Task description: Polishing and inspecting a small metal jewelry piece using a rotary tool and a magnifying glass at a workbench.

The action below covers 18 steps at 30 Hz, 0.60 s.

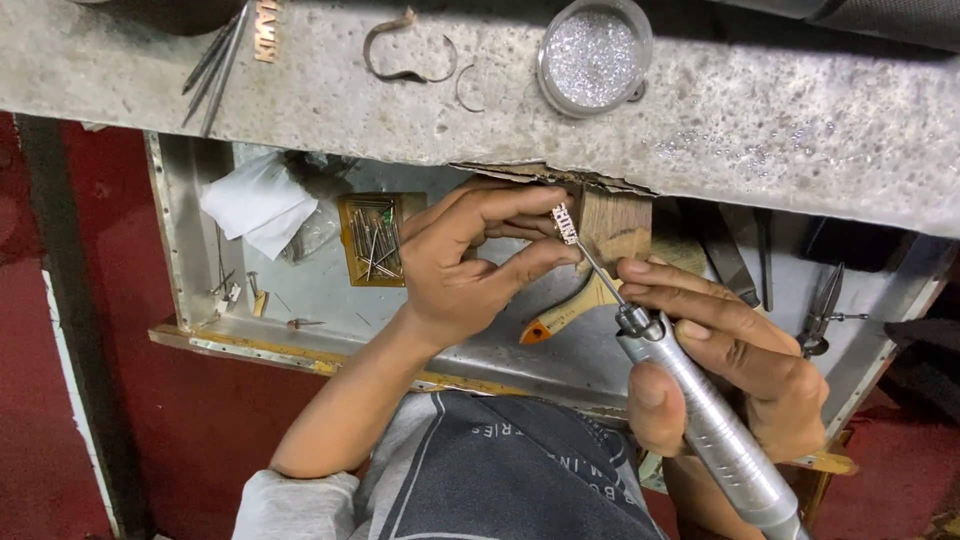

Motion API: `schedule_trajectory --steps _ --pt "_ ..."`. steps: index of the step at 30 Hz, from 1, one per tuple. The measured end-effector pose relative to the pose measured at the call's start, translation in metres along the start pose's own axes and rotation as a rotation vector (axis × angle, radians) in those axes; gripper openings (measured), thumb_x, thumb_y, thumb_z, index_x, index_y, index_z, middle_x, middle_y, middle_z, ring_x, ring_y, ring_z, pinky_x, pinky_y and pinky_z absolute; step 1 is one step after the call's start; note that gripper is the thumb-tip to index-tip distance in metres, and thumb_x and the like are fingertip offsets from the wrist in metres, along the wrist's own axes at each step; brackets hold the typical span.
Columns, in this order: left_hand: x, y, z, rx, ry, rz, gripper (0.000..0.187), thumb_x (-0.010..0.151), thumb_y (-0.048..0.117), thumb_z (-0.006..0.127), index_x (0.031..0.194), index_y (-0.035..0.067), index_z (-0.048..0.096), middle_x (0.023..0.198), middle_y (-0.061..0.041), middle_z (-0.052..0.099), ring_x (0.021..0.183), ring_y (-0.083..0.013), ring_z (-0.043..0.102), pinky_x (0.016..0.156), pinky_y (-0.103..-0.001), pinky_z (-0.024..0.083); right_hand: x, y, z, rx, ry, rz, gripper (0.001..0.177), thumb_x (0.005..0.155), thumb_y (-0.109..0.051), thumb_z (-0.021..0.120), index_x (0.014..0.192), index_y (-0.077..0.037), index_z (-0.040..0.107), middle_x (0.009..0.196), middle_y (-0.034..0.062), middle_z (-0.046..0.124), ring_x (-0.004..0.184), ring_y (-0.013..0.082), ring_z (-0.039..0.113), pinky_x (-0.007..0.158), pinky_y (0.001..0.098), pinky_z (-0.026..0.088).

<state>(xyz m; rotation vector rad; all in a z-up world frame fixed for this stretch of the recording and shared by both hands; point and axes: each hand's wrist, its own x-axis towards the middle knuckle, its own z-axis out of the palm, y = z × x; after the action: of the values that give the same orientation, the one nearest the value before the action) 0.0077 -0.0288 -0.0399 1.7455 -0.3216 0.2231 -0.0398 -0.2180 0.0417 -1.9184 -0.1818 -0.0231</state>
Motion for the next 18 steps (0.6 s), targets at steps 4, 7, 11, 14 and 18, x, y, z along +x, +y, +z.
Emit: schedule_trajectory --steps 4,7,11,14,18 --pt "-0.001 -0.002 0.002 0.018 0.025 -0.005 0.039 0.083 0.017 0.090 0.112 0.000 0.071 0.104 -0.011 0.078 0.090 -0.0163 0.078 0.079 -0.024 0.064 0.001 -0.009 0.004 0.017 0.081 0.080 0.025 0.094 -0.023 0.058 0.097 0.002 0.052 0.107 0.0333 0.068 0.114 0.0472 0.076 0.105 0.0532 0.067" --pt "-0.010 -0.008 0.002 0.004 0.016 0.083 0.035 0.090 0.021 0.085 0.115 0.002 0.069 0.108 -0.013 0.076 0.081 -0.0169 0.080 0.070 -0.023 0.068 -0.018 0.040 -0.016 0.155 0.012 -0.097 0.029 0.098 -0.021 0.059 0.115 0.000 0.049 0.116 0.0312 0.066 0.118 0.0485 0.074 0.110 0.0582 0.067" --pt "-0.018 0.010 -0.002 -0.030 0.011 0.272 0.038 0.090 0.018 0.088 0.120 0.007 0.065 0.109 -0.012 0.072 0.092 -0.0208 0.079 0.077 -0.024 0.071 -0.003 0.037 0.006 0.291 0.134 -0.393 0.040 0.106 -0.032 0.055 0.139 -0.014 0.043 0.079 0.0233 0.062 0.071 0.0312 0.074 0.071 0.0464 0.073" --pt "-0.018 0.032 -0.003 -0.222 -0.079 0.277 0.038 0.096 0.018 0.083 0.125 0.007 0.062 0.117 -0.012 0.067 0.090 -0.0191 0.081 0.074 -0.023 0.076 -0.009 0.011 -0.006 0.180 0.065 -0.190 0.034 0.098 -0.012 0.067 0.127 -0.024 0.053 0.100 0.0200 0.069 0.086 0.0218 0.079 0.066 0.0192 0.065" --pt "-0.011 0.057 -0.015 -0.142 -0.141 0.327 0.035 0.092 0.018 0.085 0.119 0.005 0.066 0.113 -0.016 0.073 0.098 -0.0222 0.082 0.086 -0.031 0.075 0.000 -0.007 -0.002 0.144 0.040 -0.273 0.032 0.092 -0.021 0.075 0.115 -0.017 0.053 0.086 0.0066 0.069 0.073 0.0184 0.074 0.066 0.0264 0.065"
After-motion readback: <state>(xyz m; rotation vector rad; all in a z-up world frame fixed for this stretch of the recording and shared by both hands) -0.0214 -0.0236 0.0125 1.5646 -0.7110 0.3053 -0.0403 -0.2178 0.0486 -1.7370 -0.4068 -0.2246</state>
